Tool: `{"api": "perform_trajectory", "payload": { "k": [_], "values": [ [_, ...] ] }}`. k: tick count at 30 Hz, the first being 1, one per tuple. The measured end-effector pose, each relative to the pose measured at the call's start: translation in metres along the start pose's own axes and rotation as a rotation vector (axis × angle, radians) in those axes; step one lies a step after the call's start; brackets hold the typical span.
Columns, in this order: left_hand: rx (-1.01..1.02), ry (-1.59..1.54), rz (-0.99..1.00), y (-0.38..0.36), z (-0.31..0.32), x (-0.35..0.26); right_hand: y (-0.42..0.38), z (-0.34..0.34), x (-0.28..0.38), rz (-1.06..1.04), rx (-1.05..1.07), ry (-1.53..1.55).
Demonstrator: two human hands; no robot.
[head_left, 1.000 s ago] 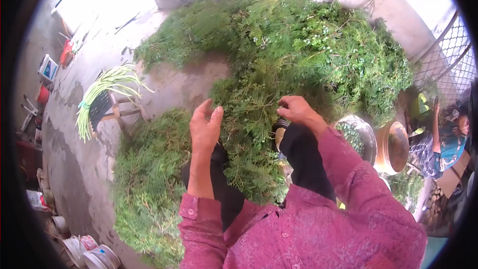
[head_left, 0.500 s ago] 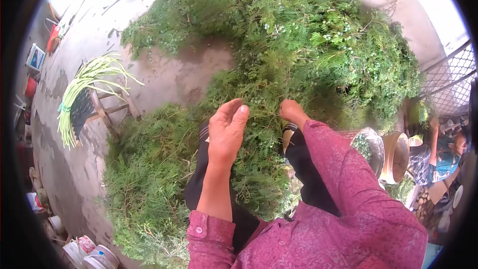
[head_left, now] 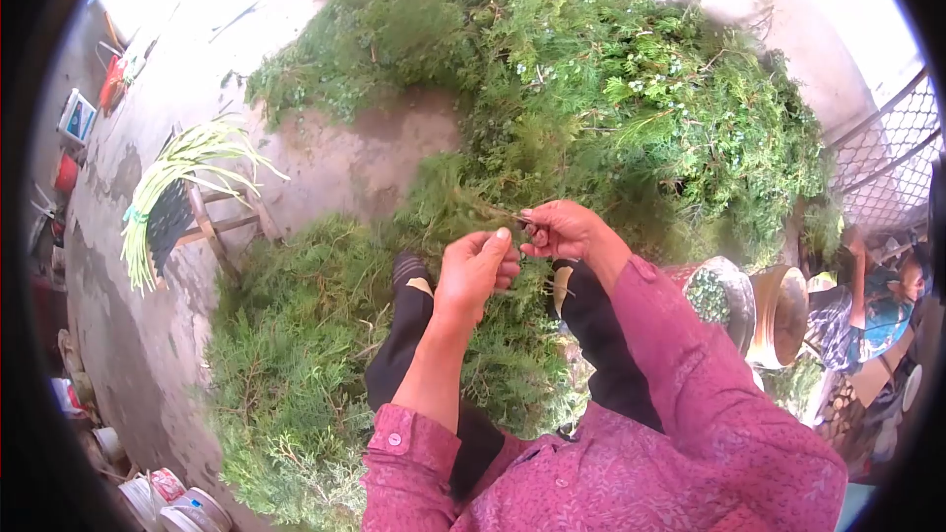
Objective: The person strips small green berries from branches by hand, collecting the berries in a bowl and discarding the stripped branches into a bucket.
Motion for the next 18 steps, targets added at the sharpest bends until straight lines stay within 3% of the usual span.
{"api": "perform_trajectory", "payload": {
  "k": [1, 2, 4, 6, 8, 9, 14, 16, 18],
  "values": [
    [0.001, -0.044, -0.146, 0.000, 0.003, 0.005, -0.012, 0.001, 0.003, -0.090, 0.028, -0.018],
    [0.002, -0.039, -0.134, 0.000, 0.006, 0.004, -0.029, 0.007, 0.004, -0.102, 0.034, -0.015],
    [-0.157, -0.194, -0.237, 0.000, 0.008, 0.005, -0.059, 0.021, 0.003, -0.392, -0.094, -0.169],
    [-0.125, -0.243, -0.172, 0.007, 0.002, 0.002, -0.067, 0.026, -0.007, -0.527, -0.025, -0.229],
    [0.067, -0.543, -0.129, 0.013, -0.001, -0.007, -0.075, 0.042, -0.015, -0.852, -0.011, -0.530],
    [0.016, -0.726, -0.070, 0.013, 0.007, -0.014, -0.078, 0.048, -0.021, -0.917, -0.015, -0.582],
    [-0.139, -0.566, -0.139, 0.025, -0.005, -0.002, -0.085, 0.059, -0.026, -1.222, 0.027, -0.812],
    [-0.209, -0.460, 0.002, 0.024, -0.009, -0.001, -0.085, 0.056, -0.019, -1.173, 0.085, -0.881],
    [-0.238, -0.391, 0.070, 0.023, -0.012, -0.004, -0.088, 0.051, 0.003, -0.927, 0.113, -0.530]
  ]
}}
Point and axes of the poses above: each hand's wrist, its own y-axis towards the middle knuckle, its own z-axis out of the palm, x = y × z, the point moved 2 cm from there along y, towards the middle knuckle, and after that the axes turned 13 degrees about -x, right-handed, at the moved point
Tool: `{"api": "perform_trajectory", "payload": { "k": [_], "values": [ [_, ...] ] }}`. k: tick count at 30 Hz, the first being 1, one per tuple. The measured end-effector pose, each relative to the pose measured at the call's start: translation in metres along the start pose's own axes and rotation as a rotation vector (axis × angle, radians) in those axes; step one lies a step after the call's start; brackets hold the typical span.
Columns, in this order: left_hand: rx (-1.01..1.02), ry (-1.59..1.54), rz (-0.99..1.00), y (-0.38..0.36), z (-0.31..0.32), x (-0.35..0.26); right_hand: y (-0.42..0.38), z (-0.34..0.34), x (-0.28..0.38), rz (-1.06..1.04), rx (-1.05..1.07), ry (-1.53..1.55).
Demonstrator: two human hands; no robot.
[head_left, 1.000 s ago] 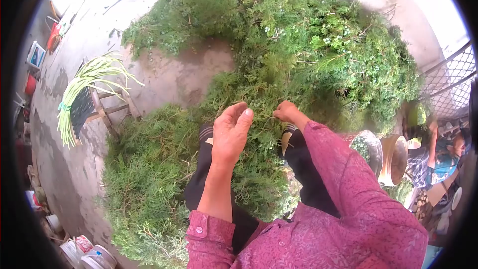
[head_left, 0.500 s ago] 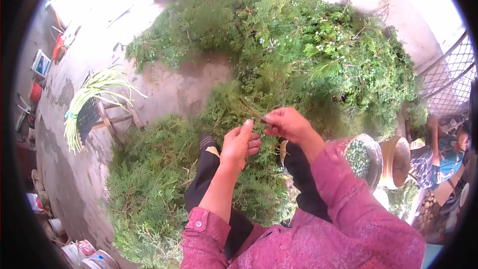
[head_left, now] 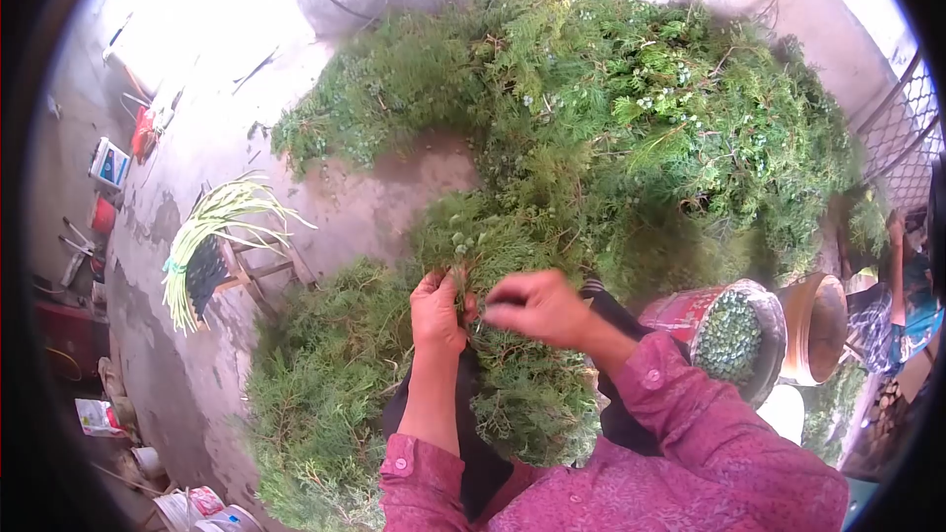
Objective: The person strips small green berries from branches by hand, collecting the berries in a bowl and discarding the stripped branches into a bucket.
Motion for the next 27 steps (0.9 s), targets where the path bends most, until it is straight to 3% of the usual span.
{"api": "perform_trajectory", "payload": {
  "k": [1, 3, 4, 6, 10, 14, 17, 27],
  "values": [
    [-0.014, 0.052, 0.073, -0.001, -0.001, -0.002, 0.007, -0.009, 0.006, 0.001, 0.002, 0.003],
    [-0.033, 0.106, 0.137, -0.006, -0.001, -0.003, 0.022, -0.031, 0.012, 0.083, -0.334, 0.282],
    [-0.060, 0.150, 0.137, -0.010, 0.000, -0.003, 0.026, -0.033, 0.010, 0.090, -0.337, 0.282],
    [-0.085, 0.194, 0.138, -0.013, 0.002, -0.003, 0.033, -0.032, 0.012, -0.187, -0.390, -0.046],
    [0.037, 0.203, 0.134, -0.016, 0.004, -0.003, 0.039, -0.016, 0.009, -0.363, -0.243, -0.291],
    [0.051, 0.224, 0.098, -0.020, 0.002, -0.009, 0.045, -0.010, 0.006, -0.210, -0.053, -0.218],
    [0.083, 0.197, 0.088, -0.018, -0.003, -0.013, 0.049, -0.006, 0.002, -0.319, -0.018, -0.211],
    [0.194, 0.118, 0.042, -0.023, -0.009, -0.020, 0.051, -0.001, 0.014, -0.206, 0.059, -0.149]
  ]
}}
Point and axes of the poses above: each hand's wrist, its own y-axis towards the middle knuckle, its own z-axis out of the palm, x = y × z, the point moved 2 cm from there along y, towards the middle knuckle, and after that the axes turned 13 degrees about -x, right-handed, at the moved point
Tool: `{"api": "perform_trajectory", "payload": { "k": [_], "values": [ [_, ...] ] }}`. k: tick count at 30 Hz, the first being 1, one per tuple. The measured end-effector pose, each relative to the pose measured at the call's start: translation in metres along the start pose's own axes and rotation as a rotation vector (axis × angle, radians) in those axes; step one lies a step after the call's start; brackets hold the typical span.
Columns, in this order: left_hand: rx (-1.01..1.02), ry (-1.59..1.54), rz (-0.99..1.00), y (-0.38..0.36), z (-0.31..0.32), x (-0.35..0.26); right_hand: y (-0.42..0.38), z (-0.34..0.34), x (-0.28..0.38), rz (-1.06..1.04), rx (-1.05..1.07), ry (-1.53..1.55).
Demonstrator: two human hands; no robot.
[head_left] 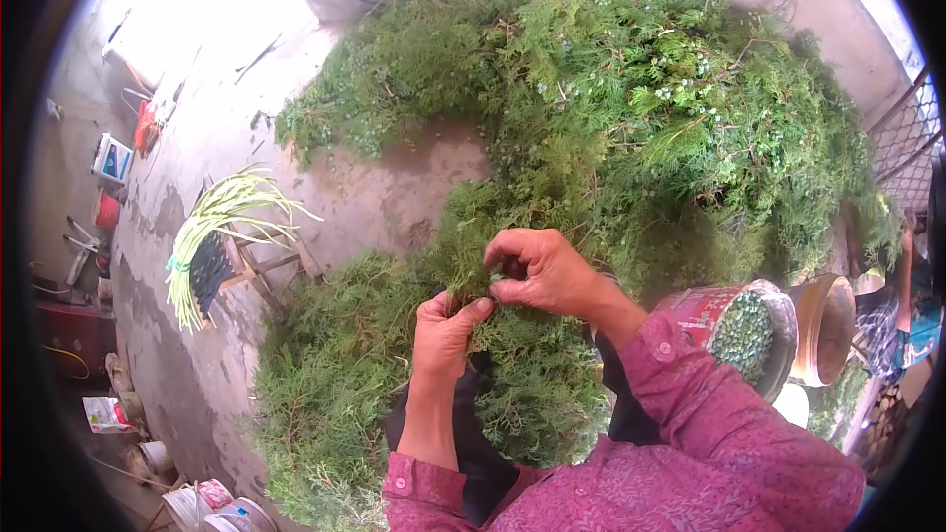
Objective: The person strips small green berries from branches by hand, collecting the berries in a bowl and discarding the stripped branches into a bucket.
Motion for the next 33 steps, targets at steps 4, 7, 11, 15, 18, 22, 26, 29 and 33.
{"api": "perform_trajectory", "payload": {
  "k": [4, 7, 11, 15, 18, 22, 26, 29, 33],
  "values": [
    [-0.001, 0.021, 0.004, -0.009, -0.008, -0.012, 0.005, -0.024, -0.013, 0.302, -0.049, 0.334],
    [-0.024, 0.029, 0.001, -0.010, -0.019, -0.019, 0.008, -0.048, -0.025, 0.392, -0.177, 0.752],
    [-0.013, 0.000, 0.023, -0.010, -0.017, -0.023, 0.006, -0.038, -0.014, 0.627, -0.010, 1.308],
    [-0.040, -0.027, 0.034, -0.010, -0.017, -0.025, 0.008, -0.030, -0.015, 0.641, 0.058, 1.239],
    [-0.106, -0.028, 0.034, -0.011, -0.020, -0.029, 0.005, -0.026, -0.022, 0.695, 0.065, 0.848],
    [-0.106, -0.018, 0.045, -0.011, -0.018, -0.028, 0.000, -0.014, -0.011, 0.674, 0.197, 0.535],
    [-0.157, -0.061, 0.122, -0.010, -0.005, -0.023, 0.001, -0.009, -0.013, 0.553, 0.078, 0.570],
    [-0.132, -0.022, 0.154, -0.006, -0.009, -0.016, 0.003, -0.010, -0.009, 0.619, -0.143, 0.524],
    [-0.180, -0.029, 0.202, -0.007, -0.017, -0.022, 0.015, -0.033, -0.022, 0.645, -0.323, 1.069]
  ]
}}
Point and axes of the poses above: each hand's wrist, its own y-axis towards the middle knuckle, its own z-axis out of the palm, x = y × z, the point moved 2 cm from there along y, towards the middle knuckle, and after that the axes turned 13 degrees about -x, right-handed, at the moved point
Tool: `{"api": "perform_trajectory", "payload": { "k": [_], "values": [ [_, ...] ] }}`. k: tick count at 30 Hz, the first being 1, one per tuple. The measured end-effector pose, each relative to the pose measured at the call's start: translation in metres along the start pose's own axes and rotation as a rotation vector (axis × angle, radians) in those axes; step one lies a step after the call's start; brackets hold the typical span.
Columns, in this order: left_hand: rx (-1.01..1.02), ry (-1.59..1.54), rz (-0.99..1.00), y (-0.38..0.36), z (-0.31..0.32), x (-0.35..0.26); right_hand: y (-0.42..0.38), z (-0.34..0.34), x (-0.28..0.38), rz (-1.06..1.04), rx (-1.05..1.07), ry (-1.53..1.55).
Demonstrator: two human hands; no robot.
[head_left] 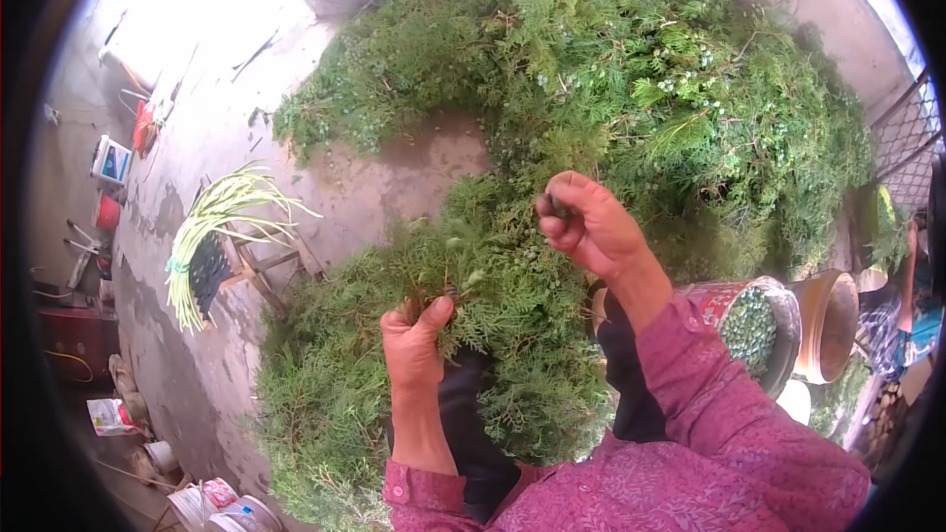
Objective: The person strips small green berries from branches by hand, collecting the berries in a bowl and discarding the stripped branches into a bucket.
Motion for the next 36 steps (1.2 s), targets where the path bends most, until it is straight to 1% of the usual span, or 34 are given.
{"api": "perform_trajectory", "payload": {
  "k": [2, 3, 4, 6, 7, 8, 10, 11, 12, 15, 17, 18, 20, 21, 22, 23, 25, 26, 28, 29, 30, 32, 36],
  "values": [
    [0.016, 0.050, 0.024, 0.003, -0.001, 0.004, -0.010, 0.008, -0.003, -0.040, 0.021, -0.228],
    [0.014, 0.051, 0.020, 0.002, 0.000, 0.005, -0.008, 0.004, -0.008, -0.021, 0.145, -0.321],
    [0.019, 0.057, 0.035, 0.000, 0.004, 0.004, -0.011, 0.006, -0.010, -0.017, 0.143, -0.320],
    [0.021, 0.063, 0.052, -0.001, 0.006, 0.004, -0.019, 0.020, -0.012, -0.219, 0.230, -0.670],
    [0.028, 0.062, 0.058, -0.001, 0.006, 0.003, -0.017, 0.019, -0.021, -0.310, 0.280, -0.713],
    [0.036, 0.061, 0.065, -0.001, 0.007, 0.003, -0.017, 0.020, -0.024, -0.310, 0.283, -0.712],
    [0.039, 0.057, 0.068, -0.002, 0.010, 0.003, -0.020, 0.023, -0.026, -0.635, 0.324, -0.966],
    [0.044, 0.051, 0.069, -0.002, 0.010, 0.003, -0.019, 0.022, -0.027, -0.690, 0.337, -1.051],
    [0.044, 0.052, 0.066, -0.002, 0.010, 0.003, -0.019, 0.022, -0.027, -0.687, 0.335, -1.051],
    [0.058, 0.067, 0.041, -0.002, 0.008, 0.004, -0.019, 0.022, -0.025, -0.626, 0.289, -0.996],
    [0.037, 0.058, -0.005, -0.002, 0.005, 0.003, -0.015, 0.016, -0.012, -0.356, 0.023, -0.757],
    [0.035, 0.056, -0.004, -0.002, 0.004, 0.002, -0.011, 0.010, -0.008, -0.356, 0.026, -0.758],
    [-0.024, -0.056, -0.129, -0.001, 0.002, 0.000, -0.003, 0.000, -0.006, -0.036, 0.125, -0.127],
    [-0.027, -0.057, -0.124, -0.002, 0.004, -0.002, -0.004, 0.001, -0.011, 0.015, 0.121, -0.165],
    [-0.019, -0.136, -0.139, -0.004, 0.007, -0.004, -0.006, 0.004, -0.012, 0.017, 0.125, -0.164],
    [-0.011, -0.214, -0.155, -0.005, 0.008, -0.005, -0.010, 0.007, -0.015, 0.109, 0.204, -0.209],
    [0.002, -0.220, -0.169, -0.004, 0.006, -0.005, -0.013, 0.007, -0.025, 0.272, 0.325, -0.269],
    [0.020, -0.228, -0.181, -0.003, 0.006, -0.004, -0.014, 0.009, -0.030, 0.272, 0.325, -0.269],
    [0.028, -0.218, -0.184, -0.001, 0.002, 0.000, -0.019, 0.015, -0.042, 0.307, 0.342, -0.384],
    [0.035, -0.205, -0.189, 0.000, 0.002, 0.001, -0.025, 0.020, -0.044, 0.309, 0.293, -0.377],
    [0.037, -0.201, -0.189, 0.000, 0.003, 0.000, -0.026, 0.024, -0.044, 0.308, 0.292, -0.373],
    [0.035, -0.204, -0.186, -0.002, 0.007, -0.001, -0.027, 0.030, -0.043, 0.332, 0.427, -0.340],
    [0.094, -0.223, -0.193, -0.001, 0.002, 0.000, -0.010, 0.018, -0.038, 0.246, 0.434, -0.425]
  ]
}}
Point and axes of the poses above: each hand's wrist, its own y-axis towards the middle knuckle, its own z-axis out of the palm, x = y × z, the point moved 2 cm from there along y, towards the middle knuckle, and after that the axes turned 13 degrees about -x, right-handed, at the moved point
